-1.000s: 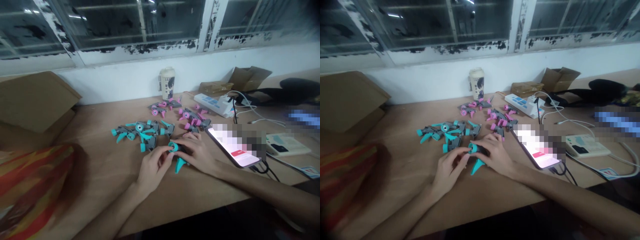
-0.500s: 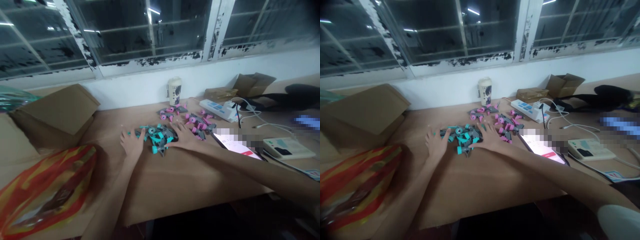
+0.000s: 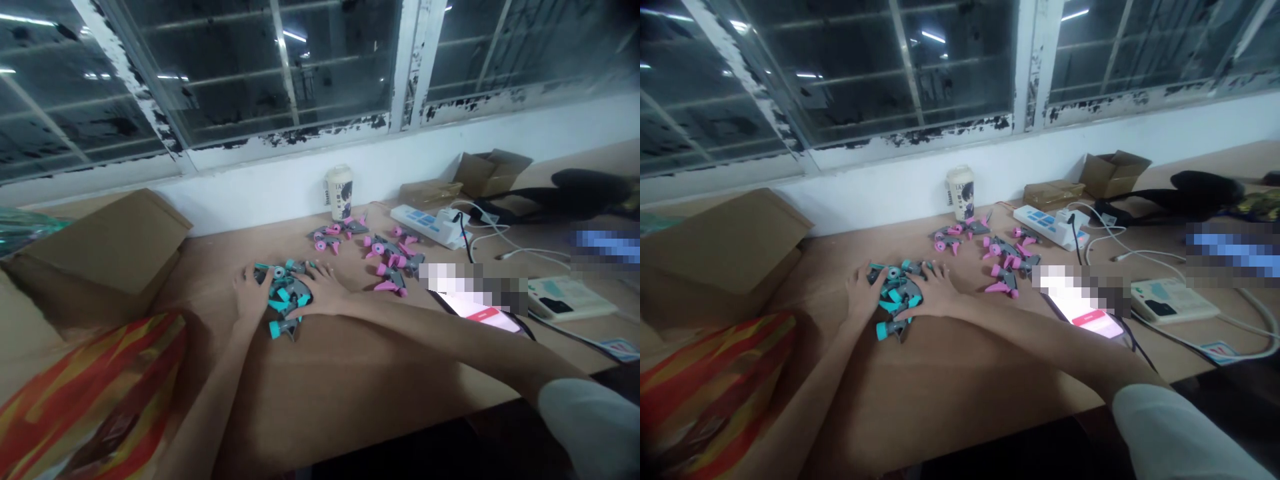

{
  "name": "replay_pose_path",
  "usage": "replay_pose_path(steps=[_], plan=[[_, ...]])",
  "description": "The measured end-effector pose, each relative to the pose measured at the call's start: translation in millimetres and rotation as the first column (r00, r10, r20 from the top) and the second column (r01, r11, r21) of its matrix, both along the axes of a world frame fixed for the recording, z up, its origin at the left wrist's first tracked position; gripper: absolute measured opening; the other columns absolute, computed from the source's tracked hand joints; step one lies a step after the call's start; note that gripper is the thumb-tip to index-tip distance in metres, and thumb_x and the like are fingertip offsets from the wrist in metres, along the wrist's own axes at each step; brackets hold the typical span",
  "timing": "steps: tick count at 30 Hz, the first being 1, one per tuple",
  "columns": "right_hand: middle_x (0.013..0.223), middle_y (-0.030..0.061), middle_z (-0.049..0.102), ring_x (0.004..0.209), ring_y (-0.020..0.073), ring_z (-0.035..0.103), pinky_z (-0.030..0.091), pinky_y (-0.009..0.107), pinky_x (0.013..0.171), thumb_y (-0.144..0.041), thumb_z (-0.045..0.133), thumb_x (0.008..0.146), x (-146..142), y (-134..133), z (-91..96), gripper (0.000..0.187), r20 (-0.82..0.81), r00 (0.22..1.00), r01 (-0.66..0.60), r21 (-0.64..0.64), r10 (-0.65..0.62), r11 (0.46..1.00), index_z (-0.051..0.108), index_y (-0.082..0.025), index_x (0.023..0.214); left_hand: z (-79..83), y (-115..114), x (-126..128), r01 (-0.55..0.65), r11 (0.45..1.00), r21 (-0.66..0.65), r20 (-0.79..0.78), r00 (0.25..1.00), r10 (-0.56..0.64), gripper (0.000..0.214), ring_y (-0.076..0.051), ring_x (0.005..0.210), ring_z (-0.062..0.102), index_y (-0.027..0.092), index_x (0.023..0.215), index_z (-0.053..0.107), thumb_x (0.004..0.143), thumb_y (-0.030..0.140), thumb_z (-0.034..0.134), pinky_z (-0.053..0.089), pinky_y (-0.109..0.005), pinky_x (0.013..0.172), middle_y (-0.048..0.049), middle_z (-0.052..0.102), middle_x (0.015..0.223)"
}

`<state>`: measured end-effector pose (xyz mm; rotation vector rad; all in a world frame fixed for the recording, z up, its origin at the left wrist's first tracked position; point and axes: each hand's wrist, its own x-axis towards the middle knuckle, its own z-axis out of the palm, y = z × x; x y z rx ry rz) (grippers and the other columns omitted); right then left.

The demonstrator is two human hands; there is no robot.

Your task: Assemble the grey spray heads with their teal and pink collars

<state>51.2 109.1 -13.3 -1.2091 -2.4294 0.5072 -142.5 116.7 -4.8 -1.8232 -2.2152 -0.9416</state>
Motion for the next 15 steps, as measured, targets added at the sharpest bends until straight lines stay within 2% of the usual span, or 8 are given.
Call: replay_pose_path(steps=[5, 8, 11, 13, 15], plan=[[0.152, 0.0165, 0.005, 0.136, 0.0438, -0.003, 0.001, 0.063, 0.106, -0.085, 0.049, 0.051, -23.8, 11.1, 1.1, 0.113, -0.036, 0.999, -0.033, -0.009, 0.033, 0.999, 0.025, -0.022, 0.142, 0.9, 2.9, -24.1, -0.032, 0.999, 0.037, 0.017, 0.999, 0.031, 0.053, -0.032, 0.118, 0.045, 0.010, 0.120, 0.050, 0.082, 0.047, 0.046, 0.034, -0.043, 0.100, -0.0178, 0.055, 0.120], [0.152, 0.0183, 0.003, 0.137, 0.0411, -0.005, 0.001, 0.061, 0.107, -0.086, 0.044, 0.056, -20.9, 14.7, 6.7, 0.114, -0.062, 0.997, -0.053, 0.001, 0.053, 0.999, 0.018, -0.018, 0.144, 4.4, 1.3, -30.4, -0.033, 0.998, 0.059, 0.022, 0.999, 0.032, 0.049, -0.032, 0.116, 0.047, 0.009, 0.115, 0.053, 0.082, 0.044, 0.047, 0.035, -0.042, 0.099, -0.0178, 0.058, 0.116], [0.151, 0.0176, 0.012, 0.138, 0.0383, 0.001, 0.004, 0.059, 0.109, -0.085, 0.038, 0.062, 6.7, 14.6, 15.2, 0.108, -0.042, 0.998, -0.041, 0.094, 0.045, 0.995, 0.018, -0.018, 0.144, 13.8, -0.8, -25.4, -0.065, 0.991, 0.113, 0.025, 0.998, 0.063, 0.045, -0.033, 0.118, 0.043, 0.008, 0.114, 0.053, 0.081, 0.039, 0.048, 0.032, -0.045, 0.101, -0.0188, 0.055, 0.119], [0.150, 0.0137, 0.021, 0.138, 0.0360, 0.008, 0.006, 0.056, 0.110, -0.083, 0.035, 0.066, 39.0, 13.8, 19.8, 0.101, 0.018, 1.000, -0.008, 0.196, 0.004, 0.981, 0.023, -0.020, 0.143, 23.7, -0.6, -14.2, -0.078, 0.985, 0.154, 0.021, 0.997, 0.076, 0.044, -0.035, 0.119, 0.041, 0.009, 0.115, 0.052, 0.081, 0.036, 0.049, 0.031, -0.048, 0.100, -0.0187, 0.053, 0.121], [0.149, 0.0122, 0.023, 0.138, 0.0349, 0.010, 0.006, 0.056, 0.110, -0.081, 0.034, 0.069, 78.8, 14.3, 21.9, 0.095, 0.023, 0.998, 0.051, 0.228, -0.058, 0.972, 0.025, -0.021, 0.143, 34.2, 3.7, 3.7, -0.051, 0.983, 0.176, 0.001, 0.999, 0.052, 0.042, -0.035, 0.119, 0.040, 0.011, 0.116, 0.052, 0.081, 0.033, 0.049, 0.032, -0.049, 0.099, -0.0179, 0.052, 0.121]])
